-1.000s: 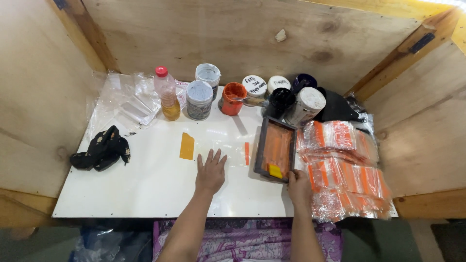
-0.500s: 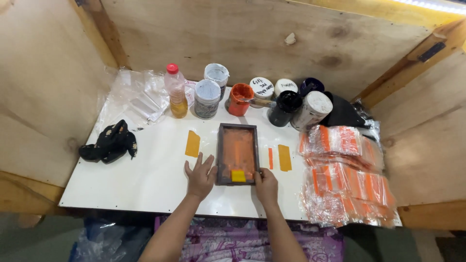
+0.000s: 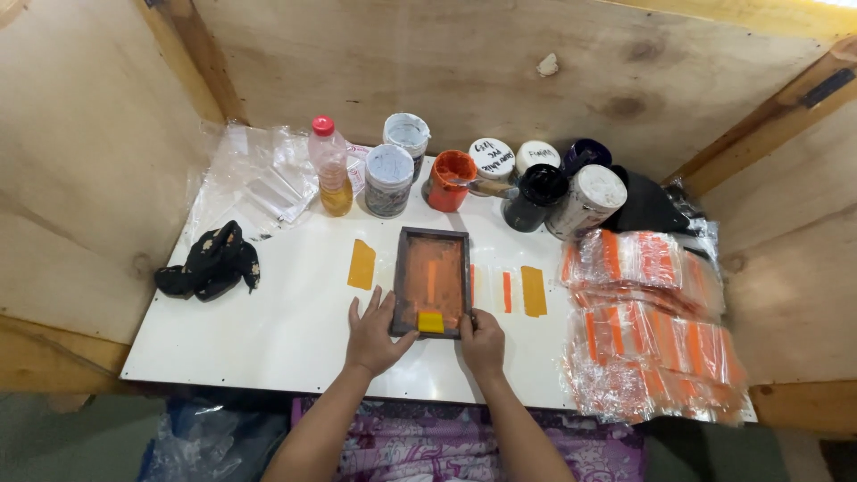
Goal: Manual screen printing of orange ink onto material strips using a small hand-held frame and a squeegee.
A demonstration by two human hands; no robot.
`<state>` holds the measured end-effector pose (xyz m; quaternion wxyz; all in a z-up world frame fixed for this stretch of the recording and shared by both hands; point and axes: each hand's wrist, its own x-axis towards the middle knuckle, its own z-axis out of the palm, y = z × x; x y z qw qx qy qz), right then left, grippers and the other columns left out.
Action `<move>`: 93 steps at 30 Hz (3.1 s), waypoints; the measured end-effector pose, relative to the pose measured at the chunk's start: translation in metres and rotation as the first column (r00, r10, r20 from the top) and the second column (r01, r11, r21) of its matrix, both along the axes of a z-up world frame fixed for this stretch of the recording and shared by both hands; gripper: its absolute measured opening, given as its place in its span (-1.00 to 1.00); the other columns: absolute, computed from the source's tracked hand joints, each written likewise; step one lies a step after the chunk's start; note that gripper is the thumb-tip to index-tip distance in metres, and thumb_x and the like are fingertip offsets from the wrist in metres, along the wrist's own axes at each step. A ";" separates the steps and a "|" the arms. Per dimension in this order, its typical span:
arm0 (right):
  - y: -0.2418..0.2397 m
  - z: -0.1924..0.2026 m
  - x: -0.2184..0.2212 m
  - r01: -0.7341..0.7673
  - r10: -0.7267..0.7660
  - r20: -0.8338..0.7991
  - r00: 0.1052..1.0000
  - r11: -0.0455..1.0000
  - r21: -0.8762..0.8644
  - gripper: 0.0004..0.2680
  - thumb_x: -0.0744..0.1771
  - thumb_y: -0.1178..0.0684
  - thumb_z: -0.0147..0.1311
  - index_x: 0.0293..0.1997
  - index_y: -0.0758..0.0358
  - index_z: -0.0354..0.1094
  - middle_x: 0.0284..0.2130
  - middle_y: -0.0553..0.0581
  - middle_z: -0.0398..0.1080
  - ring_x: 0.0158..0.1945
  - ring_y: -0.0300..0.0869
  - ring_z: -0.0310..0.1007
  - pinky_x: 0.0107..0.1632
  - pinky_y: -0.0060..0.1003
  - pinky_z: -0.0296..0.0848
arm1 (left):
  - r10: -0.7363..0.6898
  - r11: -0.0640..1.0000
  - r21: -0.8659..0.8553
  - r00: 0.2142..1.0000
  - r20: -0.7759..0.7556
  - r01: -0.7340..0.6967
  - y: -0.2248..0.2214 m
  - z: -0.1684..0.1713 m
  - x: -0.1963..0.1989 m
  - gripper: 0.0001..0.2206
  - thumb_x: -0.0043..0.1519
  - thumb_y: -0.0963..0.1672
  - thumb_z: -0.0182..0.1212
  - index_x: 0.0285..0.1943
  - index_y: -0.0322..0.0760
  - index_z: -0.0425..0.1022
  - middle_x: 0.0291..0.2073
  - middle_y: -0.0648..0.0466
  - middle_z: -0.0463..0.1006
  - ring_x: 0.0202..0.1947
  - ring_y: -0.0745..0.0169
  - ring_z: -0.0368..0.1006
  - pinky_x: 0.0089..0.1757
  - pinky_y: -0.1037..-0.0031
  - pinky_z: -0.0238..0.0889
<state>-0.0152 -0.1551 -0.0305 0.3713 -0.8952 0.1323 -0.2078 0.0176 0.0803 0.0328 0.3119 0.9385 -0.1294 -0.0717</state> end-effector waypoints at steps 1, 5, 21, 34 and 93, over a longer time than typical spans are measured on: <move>0.002 0.002 0.001 0.001 -0.001 0.002 1.000 1.000 0.002 -0.87 0.33 0.08 0.12 -0.23 0.32 0.52 -0.62 0.21 0.38 -0.48 0.00 0.47 -0.37 -0.20 0.47 | -0.001 1.000 0.002 1.000 0.002 0.001 0.000 0.000 0.002 -0.23 0.15 0.24 0.14 0.43 -0.21 0.26 0.39 0.05 0.33 0.51 0.11 -0.02 0.39 -0.10 -0.47; 0.006 0.006 -0.002 -0.002 0.003 0.027 1.000 0.999 -0.041 -0.87 0.33 0.08 0.11 -0.22 0.33 0.51 -0.62 0.18 0.38 -0.48 -0.04 0.47 -0.38 -0.23 0.47 | 0.002 1.000 -0.008 1.000 0.027 -0.001 0.001 -0.006 -0.001 -0.24 0.13 0.22 0.19 0.41 -0.26 0.27 0.35 0.03 0.38 0.50 0.08 0.00 0.39 -0.12 -0.46; 0.004 -0.009 0.000 -0.019 0.031 0.061 0.998 0.981 -0.191 -0.86 0.33 0.10 0.09 -0.21 0.38 0.50 -0.62 0.18 0.35 -0.49 -0.04 0.47 -0.41 -0.26 0.47 | 0.032 0.998 -0.056 0.999 0.028 -0.030 0.002 -0.007 0.000 -0.27 0.08 0.18 0.29 0.34 -0.27 0.36 0.25 0.02 0.49 0.48 0.08 0.07 0.38 -0.15 -0.49; 0.009 -0.003 -0.001 0.015 -0.021 -0.019 1.000 0.957 -0.289 -0.85 0.33 0.07 0.08 -0.26 0.34 0.52 -0.66 0.09 0.35 -0.55 -0.14 0.46 -0.47 -0.34 0.45 | 0.077 0.997 0.025 0.997 0.029 -0.078 0.001 0.013 -0.006 -0.29 0.03 0.17 0.30 0.30 -0.25 0.43 0.23 0.04 0.52 0.50 -0.01 0.03 0.36 -0.22 -0.44; 0.005 0.081 0.091 -0.762 0.769 -0.499 0.399 -0.024 -0.647 -0.96 0.24 0.05 0.26 -0.33 0.00 0.51 -0.26 -0.15 0.50 -0.24 -0.23 0.38 -0.16 -0.34 0.46 | 0.254 0.952 0.137 0.955 0.155 -0.275 -0.036 -0.012 0.062 -0.61 0.37 0.03 -0.19 0.28 0.15 0.51 0.40 0.05 0.34 0.56 -0.22 -0.21 0.30 -0.29 -0.65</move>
